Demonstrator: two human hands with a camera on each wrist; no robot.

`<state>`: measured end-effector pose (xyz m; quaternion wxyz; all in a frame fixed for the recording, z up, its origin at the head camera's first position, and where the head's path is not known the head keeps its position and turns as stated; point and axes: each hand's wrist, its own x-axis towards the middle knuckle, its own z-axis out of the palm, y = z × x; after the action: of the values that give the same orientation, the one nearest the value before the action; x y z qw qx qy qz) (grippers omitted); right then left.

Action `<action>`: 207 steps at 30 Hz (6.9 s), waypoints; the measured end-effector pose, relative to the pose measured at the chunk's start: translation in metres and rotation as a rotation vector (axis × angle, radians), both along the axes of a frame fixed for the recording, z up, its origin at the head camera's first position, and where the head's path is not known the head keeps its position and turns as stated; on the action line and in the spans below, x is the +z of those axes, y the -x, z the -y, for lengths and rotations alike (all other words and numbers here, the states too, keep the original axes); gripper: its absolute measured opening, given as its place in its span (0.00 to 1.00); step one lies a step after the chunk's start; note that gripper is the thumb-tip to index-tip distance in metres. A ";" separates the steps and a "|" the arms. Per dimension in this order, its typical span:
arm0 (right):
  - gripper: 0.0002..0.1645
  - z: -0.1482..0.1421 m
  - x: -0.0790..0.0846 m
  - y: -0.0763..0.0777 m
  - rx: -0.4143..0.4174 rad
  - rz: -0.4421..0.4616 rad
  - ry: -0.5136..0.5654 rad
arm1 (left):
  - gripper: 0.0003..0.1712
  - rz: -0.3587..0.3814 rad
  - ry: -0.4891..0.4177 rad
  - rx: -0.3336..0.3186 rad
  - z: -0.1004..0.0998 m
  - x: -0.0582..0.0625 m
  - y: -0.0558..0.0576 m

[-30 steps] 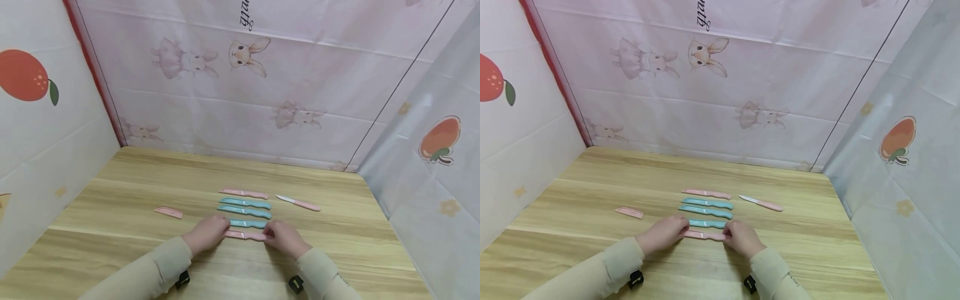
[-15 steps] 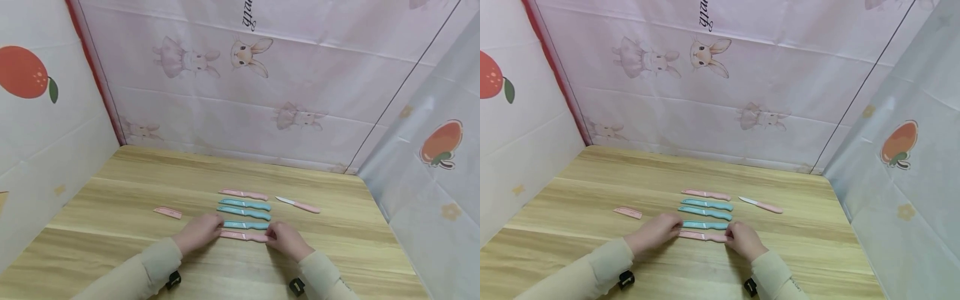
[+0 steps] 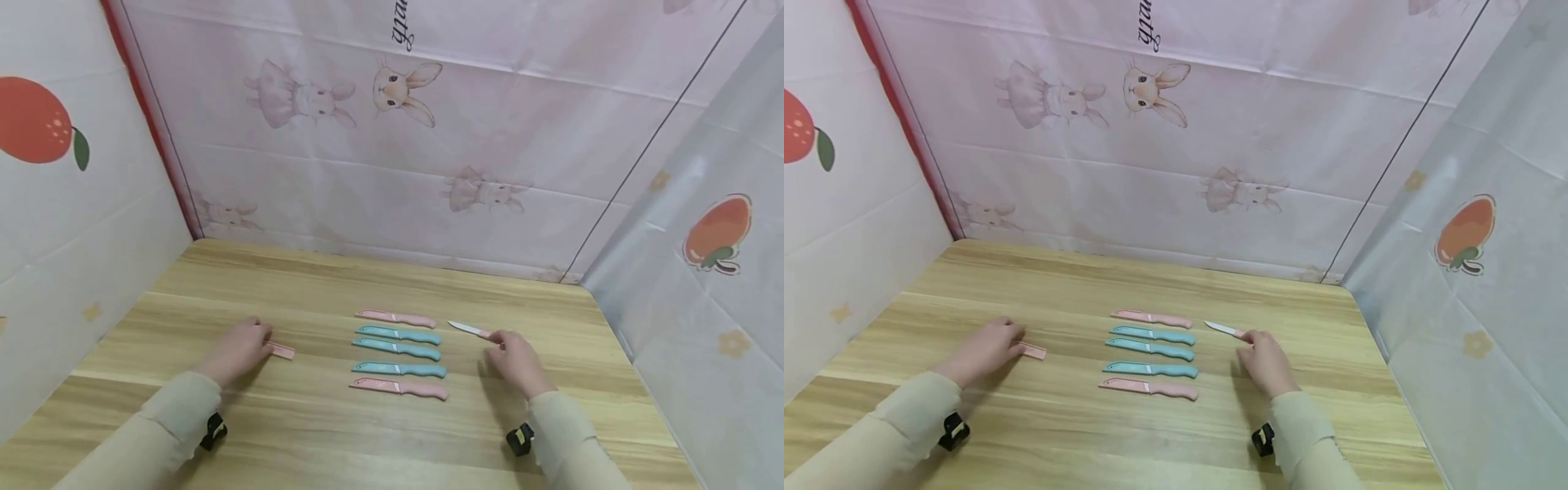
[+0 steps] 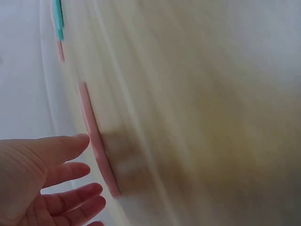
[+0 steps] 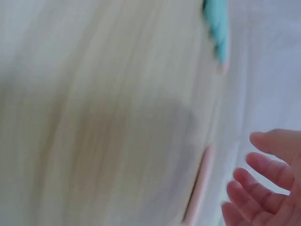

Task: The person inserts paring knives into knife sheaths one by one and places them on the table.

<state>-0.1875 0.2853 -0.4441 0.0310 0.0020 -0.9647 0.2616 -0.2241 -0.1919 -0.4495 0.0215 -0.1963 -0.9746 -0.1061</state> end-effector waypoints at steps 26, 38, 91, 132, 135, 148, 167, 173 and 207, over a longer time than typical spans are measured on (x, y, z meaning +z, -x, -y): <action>0.13 -0.042 -0.017 0.023 0.008 0.108 -0.103 | 0.11 0.053 -0.074 -0.012 0.018 -0.007 -0.001; 0.30 -0.043 -0.007 0.001 -0.179 0.096 0.250 | 0.09 0.118 -0.576 0.112 0.002 0.001 -0.006; 0.10 0.116 -0.002 -0.046 -0.138 -0.318 1.371 | 0.23 0.617 -2.120 0.390 -0.191 0.014 -0.070; 0.10 0.143 -0.003 -0.046 -0.116 -0.402 1.426 | 0.19 0.537 -2.099 0.459 -0.207 0.022 -0.072; 0.09 0.144 -0.004 -0.045 -0.119 -0.405 1.429 | 0.19 0.544 -2.095 0.439 -0.206 0.023 -0.073; 0.10 0.148 -0.004 -0.048 -0.105 -0.401 1.443 | 0.21 0.517 -2.098 0.415 -0.210 0.022 -0.074; 0.08 0.152 -0.005 -0.054 -0.128 -0.422 1.512 | 0.19 0.549 -2.087 0.399 -0.223 0.023 -0.084; 0.10 0.133 -0.012 -0.049 0.023 -0.324 1.484 | 0.16 0.606 -1.913 0.319 -0.204 0.017 -0.081; 0.10 0.099 -0.006 -0.059 0.583 -0.044 -0.293 | 0.09 -0.118 0.010 -0.424 -0.149 -0.012 -0.078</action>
<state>-0.1288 0.1858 -0.4503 -0.0251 0.2882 -0.9500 0.1178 -0.1461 -0.0428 -0.4613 0.0548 -0.4027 -0.9091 -0.0919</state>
